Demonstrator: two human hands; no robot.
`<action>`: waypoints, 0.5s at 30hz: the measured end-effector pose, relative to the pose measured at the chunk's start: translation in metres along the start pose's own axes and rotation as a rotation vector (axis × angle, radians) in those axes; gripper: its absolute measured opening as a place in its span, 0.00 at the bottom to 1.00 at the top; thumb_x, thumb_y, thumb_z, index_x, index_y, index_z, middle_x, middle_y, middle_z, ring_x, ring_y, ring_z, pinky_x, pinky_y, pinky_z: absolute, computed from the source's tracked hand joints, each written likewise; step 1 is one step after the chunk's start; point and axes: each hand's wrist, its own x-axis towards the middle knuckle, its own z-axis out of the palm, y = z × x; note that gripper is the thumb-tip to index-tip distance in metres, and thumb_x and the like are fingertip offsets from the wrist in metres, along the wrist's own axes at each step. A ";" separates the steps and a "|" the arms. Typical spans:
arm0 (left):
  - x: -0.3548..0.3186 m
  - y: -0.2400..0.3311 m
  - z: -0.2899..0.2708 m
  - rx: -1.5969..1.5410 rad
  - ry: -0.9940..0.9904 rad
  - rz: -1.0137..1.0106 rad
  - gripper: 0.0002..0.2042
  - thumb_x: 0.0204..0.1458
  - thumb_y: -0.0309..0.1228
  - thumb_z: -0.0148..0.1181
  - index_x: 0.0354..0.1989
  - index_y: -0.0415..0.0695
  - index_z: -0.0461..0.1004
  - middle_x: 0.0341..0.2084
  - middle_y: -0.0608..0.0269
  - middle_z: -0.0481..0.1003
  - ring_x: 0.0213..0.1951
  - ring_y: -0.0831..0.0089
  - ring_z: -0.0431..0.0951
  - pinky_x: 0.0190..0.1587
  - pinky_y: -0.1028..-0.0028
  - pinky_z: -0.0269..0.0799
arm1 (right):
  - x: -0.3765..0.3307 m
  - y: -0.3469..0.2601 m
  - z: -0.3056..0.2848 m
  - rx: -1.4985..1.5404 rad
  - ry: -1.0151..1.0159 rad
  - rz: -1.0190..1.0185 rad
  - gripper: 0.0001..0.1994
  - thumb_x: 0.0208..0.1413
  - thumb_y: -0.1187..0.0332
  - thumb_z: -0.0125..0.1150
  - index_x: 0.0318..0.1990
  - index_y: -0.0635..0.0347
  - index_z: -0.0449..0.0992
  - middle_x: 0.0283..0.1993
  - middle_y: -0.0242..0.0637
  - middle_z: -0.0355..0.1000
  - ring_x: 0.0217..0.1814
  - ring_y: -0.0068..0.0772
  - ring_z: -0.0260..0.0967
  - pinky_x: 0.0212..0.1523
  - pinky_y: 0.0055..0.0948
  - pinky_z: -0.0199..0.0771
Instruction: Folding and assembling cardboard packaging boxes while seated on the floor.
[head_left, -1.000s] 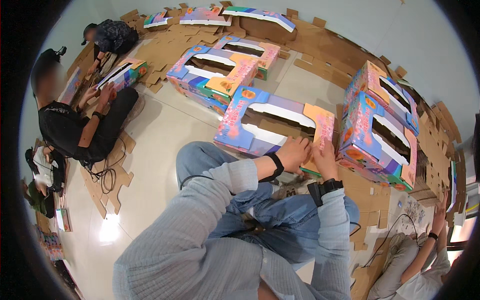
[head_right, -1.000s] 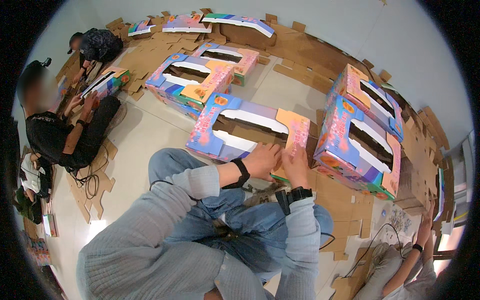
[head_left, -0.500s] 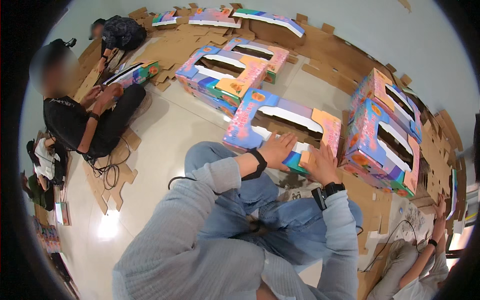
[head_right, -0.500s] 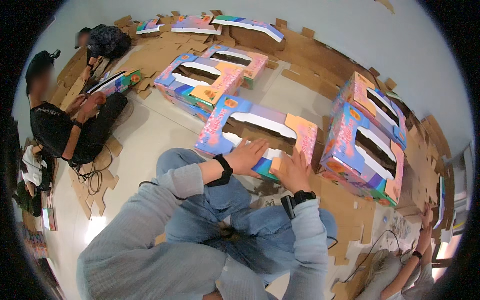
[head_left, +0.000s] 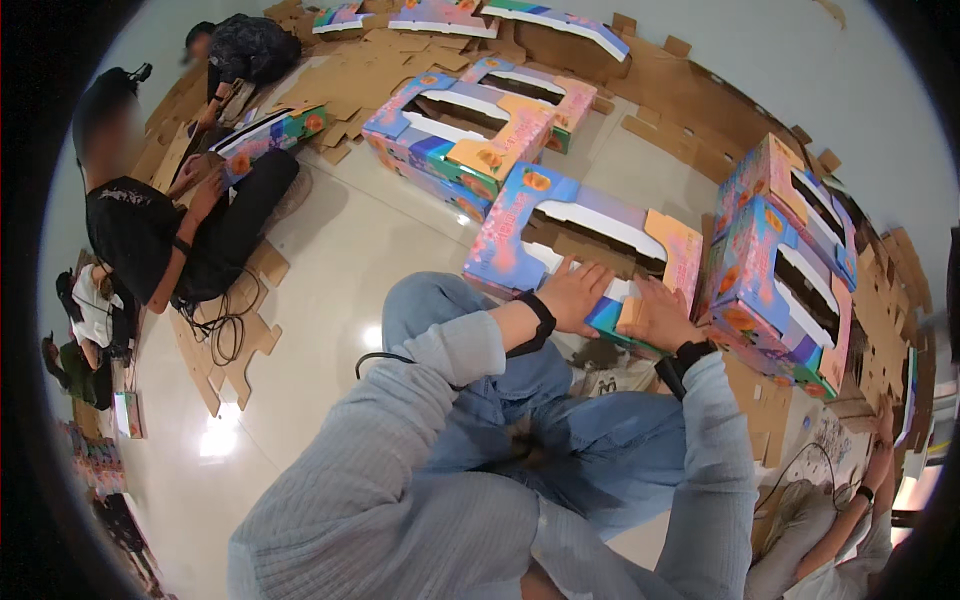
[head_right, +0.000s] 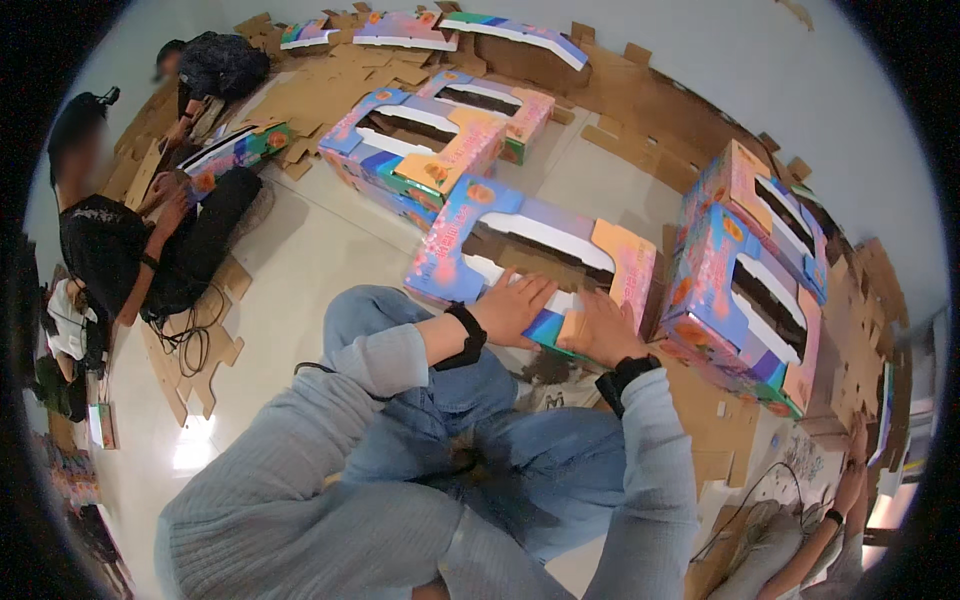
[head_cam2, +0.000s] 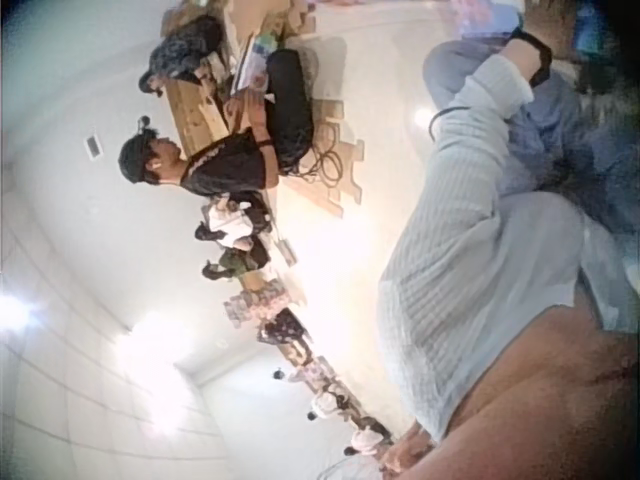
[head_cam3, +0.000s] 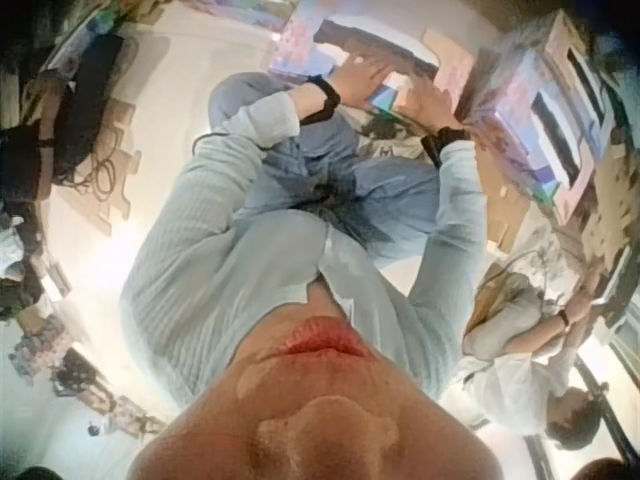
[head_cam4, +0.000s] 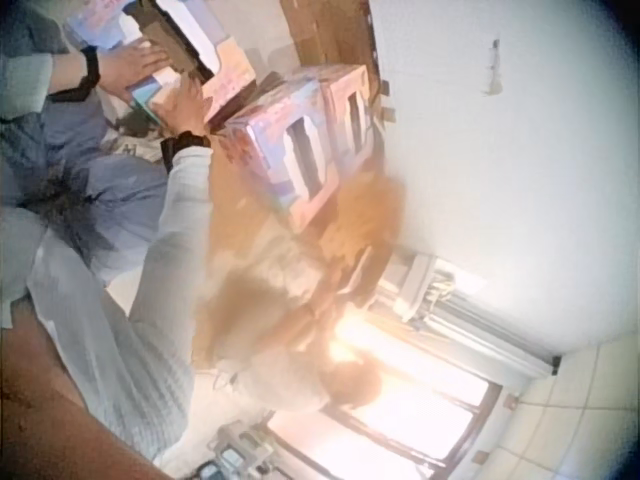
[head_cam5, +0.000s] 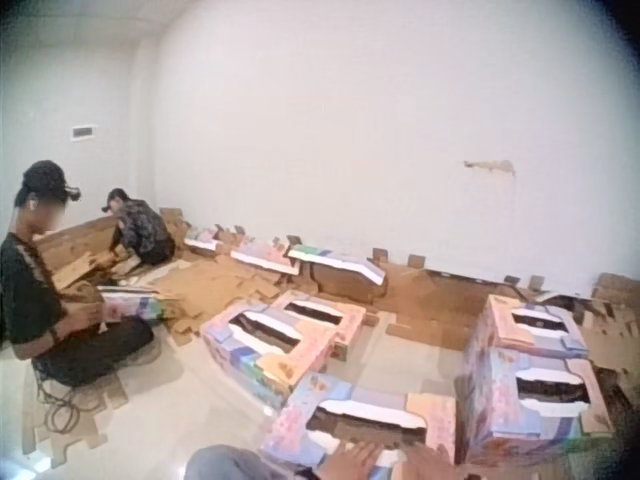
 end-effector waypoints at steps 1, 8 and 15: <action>0.000 0.000 0.000 -0.009 -0.009 0.007 0.53 0.40 0.59 0.65 0.68 0.35 0.49 0.64 0.44 0.57 0.67 0.54 0.54 0.65 0.45 0.47 | 0.001 0.001 -0.001 0.019 -0.027 0.013 0.53 0.38 0.38 0.69 0.68 0.58 0.53 0.69 0.49 0.54 0.75 0.50 0.43 0.68 0.63 0.38; 0.002 0.000 0.000 -0.012 -0.026 0.015 0.53 0.41 0.60 0.64 0.68 0.34 0.49 0.64 0.45 0.57 0.68 0.55 0.53 0.65 0.46 0.45 | 0.003 -0.002 0.001 -0.101 0.143 -0.063 0.48 0.31 0.38 0.71 0.59 0.60 0.64 0.54 0.43 0.67 0.62 0.45 0.60 0.62 0.52 0.51; 0.002 0.000 0.002 0.019 -0.057 -0.003 0.54 0.41 0.61 0.64 0.68 0.34 0.49 0.64 0.46 0.56 0.68 0.55 0.52 0.66 0.46 0.45 | -0.001 -0.008 0.003 -0.088 0.099 0.002 0.50 0.35 0.37 0.69 0.63 0.60 0.61 0.59 0.43 0.65 0.66 0.43 0.58 0.66 0.53 0.46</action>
